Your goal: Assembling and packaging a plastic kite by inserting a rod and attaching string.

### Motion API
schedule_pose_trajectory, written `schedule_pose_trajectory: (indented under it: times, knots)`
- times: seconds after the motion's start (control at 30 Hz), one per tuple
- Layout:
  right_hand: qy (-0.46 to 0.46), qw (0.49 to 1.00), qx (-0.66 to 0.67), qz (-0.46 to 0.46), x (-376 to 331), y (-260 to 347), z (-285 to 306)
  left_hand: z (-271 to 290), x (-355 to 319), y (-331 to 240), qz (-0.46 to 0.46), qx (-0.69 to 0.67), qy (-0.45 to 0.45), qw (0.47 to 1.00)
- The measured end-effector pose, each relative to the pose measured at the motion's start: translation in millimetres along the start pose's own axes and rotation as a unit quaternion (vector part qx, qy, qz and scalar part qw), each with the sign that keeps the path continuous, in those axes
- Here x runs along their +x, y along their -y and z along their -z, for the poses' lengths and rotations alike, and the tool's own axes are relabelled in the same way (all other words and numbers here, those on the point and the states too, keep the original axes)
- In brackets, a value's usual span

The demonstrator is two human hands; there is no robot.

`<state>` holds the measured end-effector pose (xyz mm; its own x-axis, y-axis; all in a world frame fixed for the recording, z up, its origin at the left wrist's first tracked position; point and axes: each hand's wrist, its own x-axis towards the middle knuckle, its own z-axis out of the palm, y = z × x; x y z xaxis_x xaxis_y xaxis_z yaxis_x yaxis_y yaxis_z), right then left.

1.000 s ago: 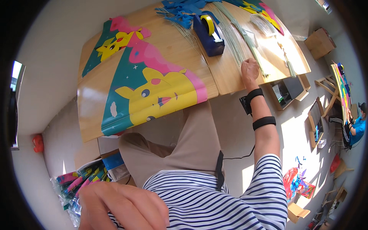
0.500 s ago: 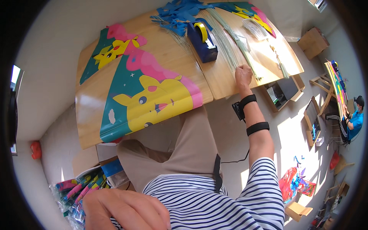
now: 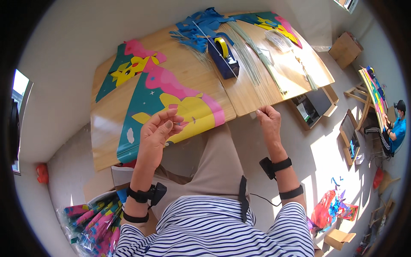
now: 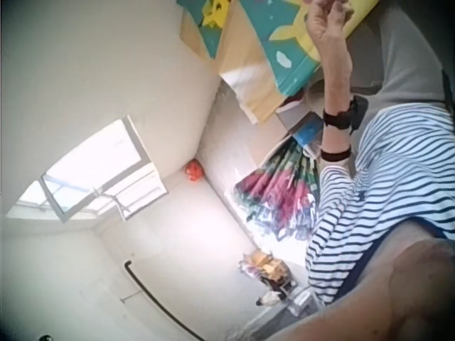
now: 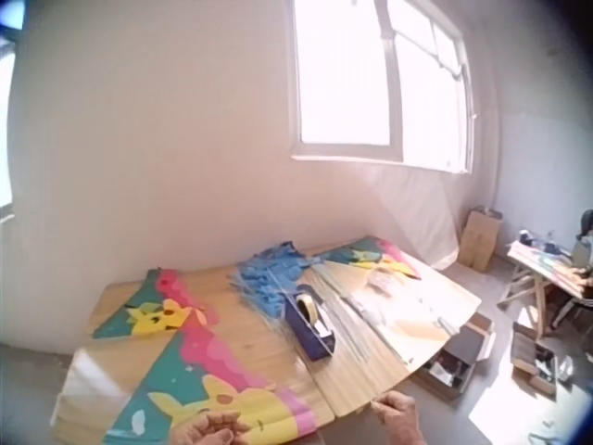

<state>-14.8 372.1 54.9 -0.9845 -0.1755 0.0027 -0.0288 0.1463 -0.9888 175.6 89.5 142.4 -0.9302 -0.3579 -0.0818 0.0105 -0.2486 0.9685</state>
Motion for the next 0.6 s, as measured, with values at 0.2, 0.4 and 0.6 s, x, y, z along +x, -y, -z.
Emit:
schedule_pose_trajectory:
  times: [0.2, 0.4, 0.6]
  knots:
    - [0.134, 0.99, 0.006, -0.032, -92.2, 41.5, -15.4, 29.1, 26.7, 46.6, 0.061, -0.174, -0.043, 0.982]
    - [0.173, 0.984, -0.021, -0.018, -126.5, 42.2, -22.5, 36.1, 16.7, 38.2, 0.039, -0.184, -0.048, 0.981]
    - [0.187, 0.982, -0.036, 0.001, -135.7, 45.5, -28.4, 44.7, 11.8, 38.1, 0.02, -0.193, -0.041, 0.98]
